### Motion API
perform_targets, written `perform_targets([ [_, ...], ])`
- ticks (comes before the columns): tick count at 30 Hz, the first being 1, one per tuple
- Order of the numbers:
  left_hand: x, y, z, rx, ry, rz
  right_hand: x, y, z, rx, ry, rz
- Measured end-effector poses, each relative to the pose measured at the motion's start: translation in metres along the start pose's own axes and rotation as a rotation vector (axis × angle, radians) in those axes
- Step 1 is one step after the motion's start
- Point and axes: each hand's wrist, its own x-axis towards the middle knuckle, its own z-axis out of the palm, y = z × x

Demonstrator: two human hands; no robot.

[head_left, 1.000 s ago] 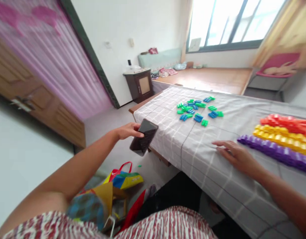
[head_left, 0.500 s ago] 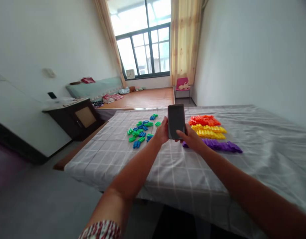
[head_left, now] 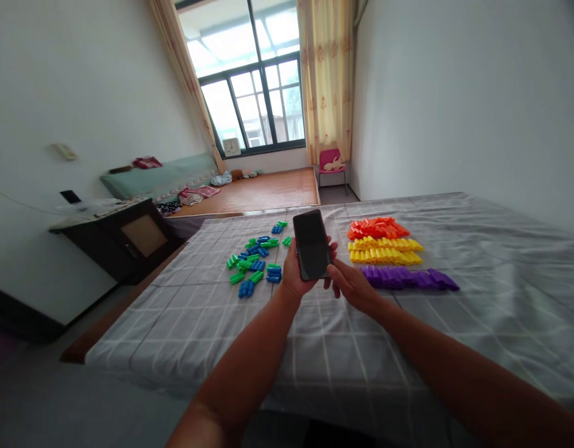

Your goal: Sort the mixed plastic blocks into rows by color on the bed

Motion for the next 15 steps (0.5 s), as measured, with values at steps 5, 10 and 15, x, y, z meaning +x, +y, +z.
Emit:
perform_targets([
  [5, -0.005, 0.005, 0.009, -0.022, -0.004, 0.032, -0.003, 0.01, 0.007, 0.31, -0.148, 0.025],
  [10, -0.011, 0.005, 0.014, -0.021, -0.019, 0.036, -0.001, 0.005, 0.007, 0.478, -0.204, 0.04],
  [15, -0.012, 0.002, 0.013, -0.004, -0.028, 0.044, -0.003, 0.005, 0.005, 0.502, -0.241, 0.037],
])
